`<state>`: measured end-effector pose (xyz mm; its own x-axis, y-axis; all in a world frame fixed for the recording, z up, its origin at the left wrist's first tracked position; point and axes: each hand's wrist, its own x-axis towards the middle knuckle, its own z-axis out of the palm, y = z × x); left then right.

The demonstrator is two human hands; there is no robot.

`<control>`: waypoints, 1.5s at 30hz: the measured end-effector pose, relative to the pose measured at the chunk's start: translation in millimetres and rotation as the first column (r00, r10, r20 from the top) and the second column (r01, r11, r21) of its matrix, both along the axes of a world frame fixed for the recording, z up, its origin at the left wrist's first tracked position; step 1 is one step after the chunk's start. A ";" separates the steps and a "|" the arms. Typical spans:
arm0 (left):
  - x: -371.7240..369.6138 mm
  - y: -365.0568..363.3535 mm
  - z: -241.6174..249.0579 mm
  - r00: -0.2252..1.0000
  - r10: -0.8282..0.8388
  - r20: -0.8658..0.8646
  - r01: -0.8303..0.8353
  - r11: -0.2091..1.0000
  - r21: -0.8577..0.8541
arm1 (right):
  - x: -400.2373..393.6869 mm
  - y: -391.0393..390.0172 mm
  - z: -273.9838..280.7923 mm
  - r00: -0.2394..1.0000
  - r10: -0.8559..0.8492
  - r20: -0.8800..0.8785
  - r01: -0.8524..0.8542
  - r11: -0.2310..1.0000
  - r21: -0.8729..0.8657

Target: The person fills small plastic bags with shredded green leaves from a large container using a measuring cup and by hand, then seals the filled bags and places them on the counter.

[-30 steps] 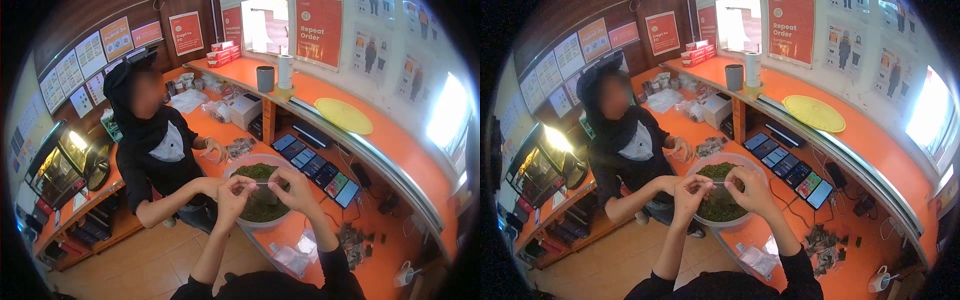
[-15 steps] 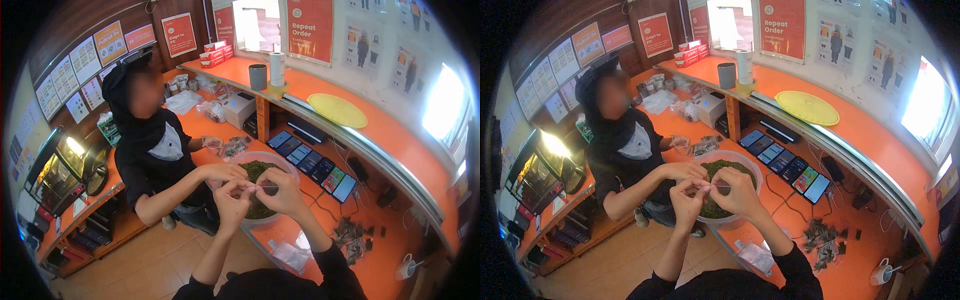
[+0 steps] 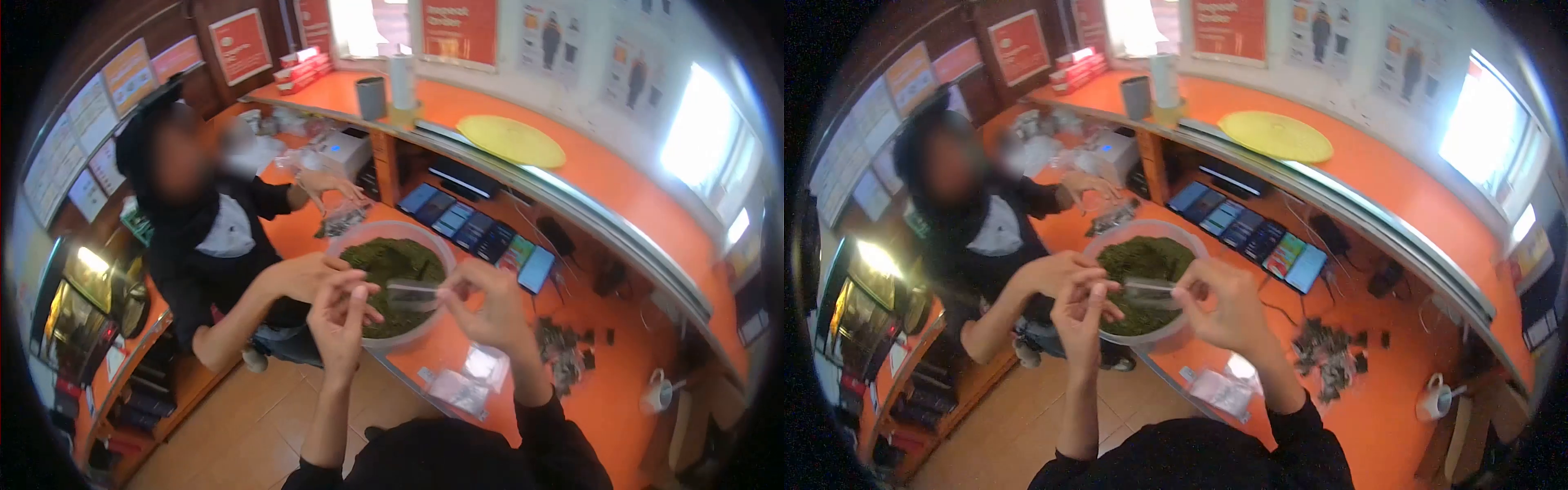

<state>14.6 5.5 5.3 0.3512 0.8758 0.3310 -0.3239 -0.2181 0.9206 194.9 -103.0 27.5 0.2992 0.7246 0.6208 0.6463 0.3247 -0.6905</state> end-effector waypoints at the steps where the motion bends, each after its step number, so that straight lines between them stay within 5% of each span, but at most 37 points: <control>1: 2.6 -6.2 -3.1 0.999 0.042 0.025 -0.043 0.999 0.026 | 11.0 -21.7 4.1 0.994 -0.101 0.036 0.102 0.995 -0.022; 3: -2.0 -8.9 -20.1 0.998 0.065 0.012 -0.066 0.979 0.192 | 36.6 -71.8 13.0 0.931 -0.302 0.203 0.329 0.938 -0.111; 5: -11.4 -17.2 -32.4 0.999 0.000 -0.042 0.006 0.992 0.126 | 48.9 -111.6 19.6 0.856 -0.395 0.334 0.468 0.866 -0.178; 7: -12.3 -28.4 -32.2 0.979 -0.044 -0.197 0.049 0.999 0.018 | 45.5 -135.5 19.6 0.710 -0.513 0.482 0.686 0.657 -0.312; 10: 2.4 -37.9 -39.9 0.971 -0.142 -0.193 0.134 0.990 -0.052 | 43.4 -133.5 -22.9 0.868 -0.401 0.293 0.497 0.711 -0.498; 12: 11.5 -43.0 -52.3 0.971 -0.159 -0.176 0.160 0.987 -0.008 | 38.6 -121.5 -65.5 0.866 -0.260 0.426 0.483 0.650 -0.586; 14: 15.8 -51.5 -61.8 0.949 -0.252 -0.192 0.260 0.965 0.018 | 35.0 -104.2 -120.8 0.916 -0.177 0.360 0.396 0.549 -0.736; 17: 13.3 -58.5 -74.7 0.859 -0.394 -0.328 0.430 0.902 0.043 | 32.3 -97.1 -219.4 0.869 -0.293 0.398 0.478 0.702 -0.528; 20: 9.7 -61.7 -85.3 0.802 -0.439 -0.405 0.486 0.874 0.015 | 25.3 -96.7 -249.9 0.869 -0.359 0.340 0.471 0.809 -0.351; 21: 9.7 -62.8 -92.3 0.800 -0.452 -0.395 0.489 0.872 -0.009 | 20.6 -97.7 -255.7 0.884 -0.422 0.200 0.467 0.799 -0.378; 25: 12.6 -63.3 -134.2 0.753 -0.524 -0.398 0.514 0.846 -0.140 | 20.4 -102.4 -278.0 0.852 -0.507 0.133 0.509 0.740 -0.439; 27: 18.8 -58.4 -162.2 0.704 -0.642 -0.304 0.531 0.760 -0.376 | 16.3 -99.4 -271.2 0.732 -0.627 -0.268 0.504 0.762 -0.406; 30: 34.7 -61.6 -176.4 0.753 -0.640 -0.153 0.446 0.668 -0.595 | -1.4 -93.0 -227.9 0.848 -0.530 -0.033 0.514 0.835 -0.199; 34: 40.5 -65.2 -191.2 0.822 -0.565 -0.075 0.441 0.715 -0.543 | -32.5 -73.1 -210.1 0.957 -0.264 0.121 0.281 0.949 -0.145; 36: 27.7 -55.9 -207.1 0.860 -0.458 -0.226 0.350 0.851 -0.393 | -38.4 -69.1 -203.1 0.967 -0.218 0.130 0.236 0.961 -0.145; 38: 13.3 -43.6 -213.9 0.842 -0.460 -0.283 0.352 0.865 -0.359 | -38.8 -72.0 -212.6 0.982 -0.179 0.051 0.182 0.860 -0.477; 40: 2.7 -40.3 -223.2 0.821 -0.458 -0.341 0.350 0.876 -0.332 | -39.2 -63.0 -199.9 0.982 -0.172 0.075 0.188 0.880 -0.436; 42: -7.4 -37.1 -230.2 0.775 -0.536 -0.336 0.479 0.844 -0.241 | -46.1 -44.3 -188.9 0.955 -0.294 0.044 0.297 0.948 -0.113; 44: -14.5 -45.2 -209.4 0.829 -0.486 -0.278 0.451 0.874 -0.183 | -47.6 -46.5 -187.6 0.978 -0.198 -0.062 0.187 0.971 -0.151; 45: -17.0 -47.1 -202.2 0.863 -0.461 -0.208 0.441 0.887 -0.135 | -45.8 -51.6 -181.4 0.984 -0.098 -0.150 0.039 0.936 -0.351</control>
<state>-2.4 -41.7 -196.9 0.7713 0.6232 0.1296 -0.1485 -0.0219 0.9887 149.1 -154.6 -153.9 0.4313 0.8594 0.2745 0.5278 0.0063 -0.8493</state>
